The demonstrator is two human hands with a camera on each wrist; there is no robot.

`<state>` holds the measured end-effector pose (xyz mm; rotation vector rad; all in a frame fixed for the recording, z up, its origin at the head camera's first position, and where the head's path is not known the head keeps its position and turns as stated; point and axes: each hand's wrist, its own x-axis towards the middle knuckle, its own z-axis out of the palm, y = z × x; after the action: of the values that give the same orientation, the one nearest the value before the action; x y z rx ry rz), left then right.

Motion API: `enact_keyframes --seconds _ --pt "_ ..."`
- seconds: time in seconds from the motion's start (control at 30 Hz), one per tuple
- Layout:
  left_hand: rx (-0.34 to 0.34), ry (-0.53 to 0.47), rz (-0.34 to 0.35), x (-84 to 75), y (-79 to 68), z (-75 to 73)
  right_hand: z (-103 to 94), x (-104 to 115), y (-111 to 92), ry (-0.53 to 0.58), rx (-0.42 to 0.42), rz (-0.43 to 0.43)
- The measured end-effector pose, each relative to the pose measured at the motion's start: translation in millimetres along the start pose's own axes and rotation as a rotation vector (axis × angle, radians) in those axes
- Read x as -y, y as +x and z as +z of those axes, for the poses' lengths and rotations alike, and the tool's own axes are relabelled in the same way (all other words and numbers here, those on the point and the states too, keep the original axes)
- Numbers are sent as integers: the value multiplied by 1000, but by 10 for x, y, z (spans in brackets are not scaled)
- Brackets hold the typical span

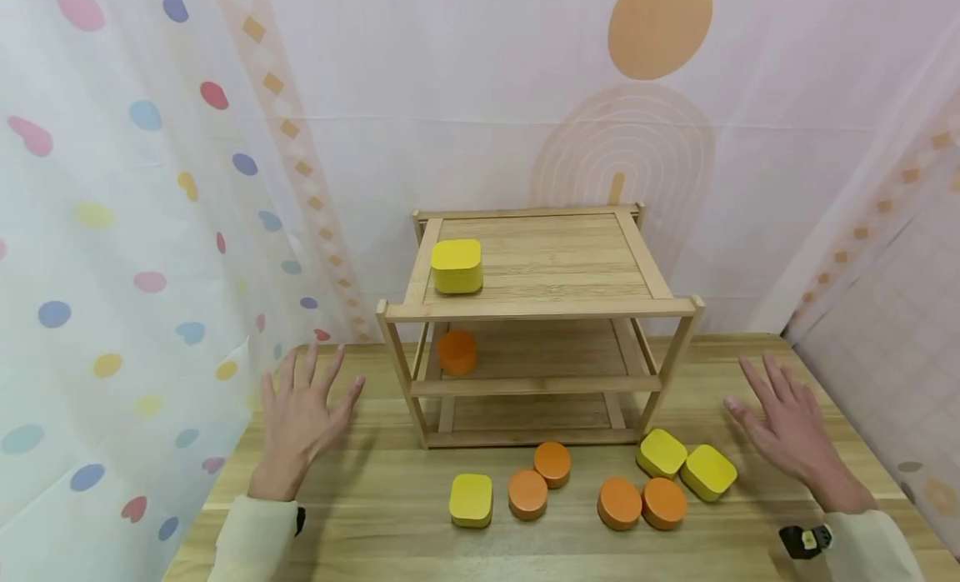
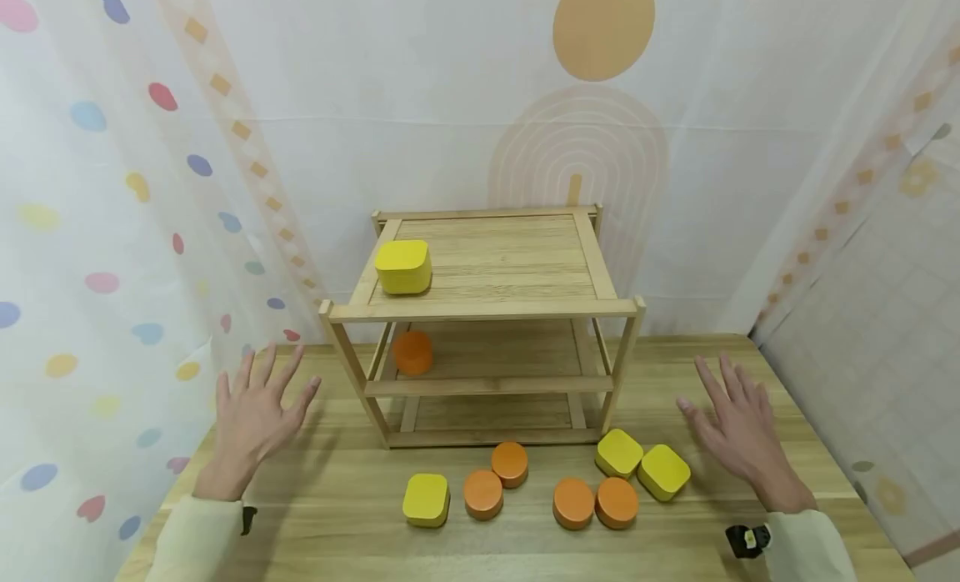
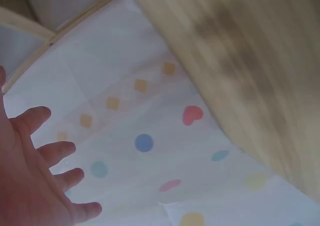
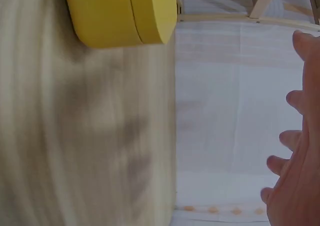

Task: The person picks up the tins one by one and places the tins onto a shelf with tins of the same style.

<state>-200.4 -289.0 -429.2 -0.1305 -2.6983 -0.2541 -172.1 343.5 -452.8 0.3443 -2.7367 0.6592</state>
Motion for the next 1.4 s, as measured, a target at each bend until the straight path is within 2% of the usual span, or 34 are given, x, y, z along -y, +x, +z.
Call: enact_keyframes --seconds 0.13,0.2,0.4,0.57,0.77,0.87,0.93,1.07,1.27,1.4 --pt "-17 -63 10 -49 59 -77 2 1 -53 98 -14 1" --pt "-48 -103 24 -81 93 -116 -4 8 -83 136 -11 14" --pt "-165 -185 100 -147 159 -185 -31 25 -134 220 40 62" --pt "-223 -247 160 -198 220 -231 -59 17 -141 264 94 78" --pt "-249 -349 221 -283 316 -354 -69 4 -169 283 129 64" --pt "-246 -411 261 -337 361 -432 -56 -2 -212 370 144 36" --pt "-243 -459 279 -373 388 -486 -45 0 -238 468 165 4" --pt "-227 -530 288 -450 421 -579 -26 13 -273 621 214 -46" --pt "-184 -608 299 -560 434 -658 -2 8 -327 734 277 -70" --pt "-197 -660 325 -621 434 -700 29 -1 -351 795 316 -84"
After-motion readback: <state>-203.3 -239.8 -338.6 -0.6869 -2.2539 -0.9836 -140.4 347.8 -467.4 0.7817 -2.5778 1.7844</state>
